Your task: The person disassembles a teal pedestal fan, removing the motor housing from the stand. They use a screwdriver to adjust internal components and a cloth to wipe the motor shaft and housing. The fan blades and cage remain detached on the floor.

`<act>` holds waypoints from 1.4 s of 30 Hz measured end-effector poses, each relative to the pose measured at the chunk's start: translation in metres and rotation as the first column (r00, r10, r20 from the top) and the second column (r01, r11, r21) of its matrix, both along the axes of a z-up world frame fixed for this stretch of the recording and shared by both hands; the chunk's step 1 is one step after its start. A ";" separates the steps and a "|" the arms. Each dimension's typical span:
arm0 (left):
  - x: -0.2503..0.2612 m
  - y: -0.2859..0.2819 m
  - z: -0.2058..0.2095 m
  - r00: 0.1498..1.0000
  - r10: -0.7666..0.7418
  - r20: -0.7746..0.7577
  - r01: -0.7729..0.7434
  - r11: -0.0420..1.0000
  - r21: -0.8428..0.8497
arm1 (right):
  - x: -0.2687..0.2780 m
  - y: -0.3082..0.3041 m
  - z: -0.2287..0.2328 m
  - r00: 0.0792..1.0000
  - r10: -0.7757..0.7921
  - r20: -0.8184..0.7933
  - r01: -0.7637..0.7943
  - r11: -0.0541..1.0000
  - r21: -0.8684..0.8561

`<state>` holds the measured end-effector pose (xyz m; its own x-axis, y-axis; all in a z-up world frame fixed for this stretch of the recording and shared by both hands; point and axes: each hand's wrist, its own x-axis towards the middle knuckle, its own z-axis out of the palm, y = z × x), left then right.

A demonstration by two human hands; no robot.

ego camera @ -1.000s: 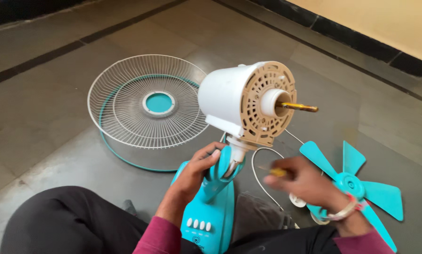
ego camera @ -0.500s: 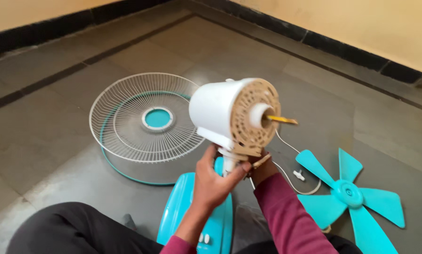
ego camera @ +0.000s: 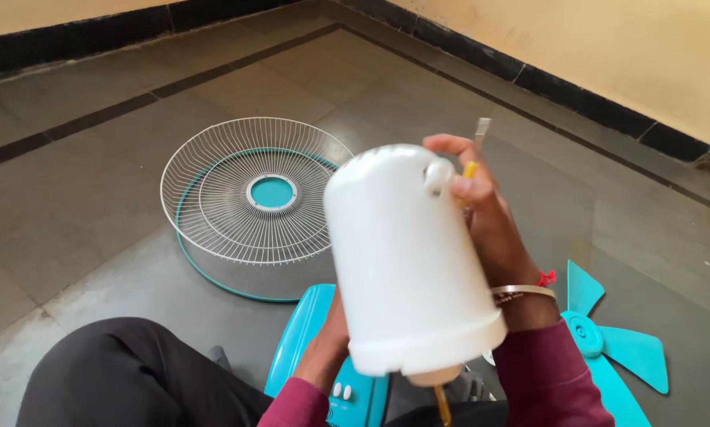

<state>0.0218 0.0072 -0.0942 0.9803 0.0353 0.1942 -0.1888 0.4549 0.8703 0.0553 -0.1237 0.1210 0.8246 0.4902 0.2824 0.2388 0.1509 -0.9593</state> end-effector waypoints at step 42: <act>-0.031 0.019 0.085 0.958 0.130 0.257 -0.216 0.913 0.346 | 0.078 -0.028 -0.067 0.983 -0.140 -0.115 0.168 0.943 0.287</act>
<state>-0.0096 0.0267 -0.0089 0.8945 0.0840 0.4390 -0.4440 0.0538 0.8944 0.1333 -0.1514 0.0539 0.9124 0.2618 0.3145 0.1946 0.3985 -0.8963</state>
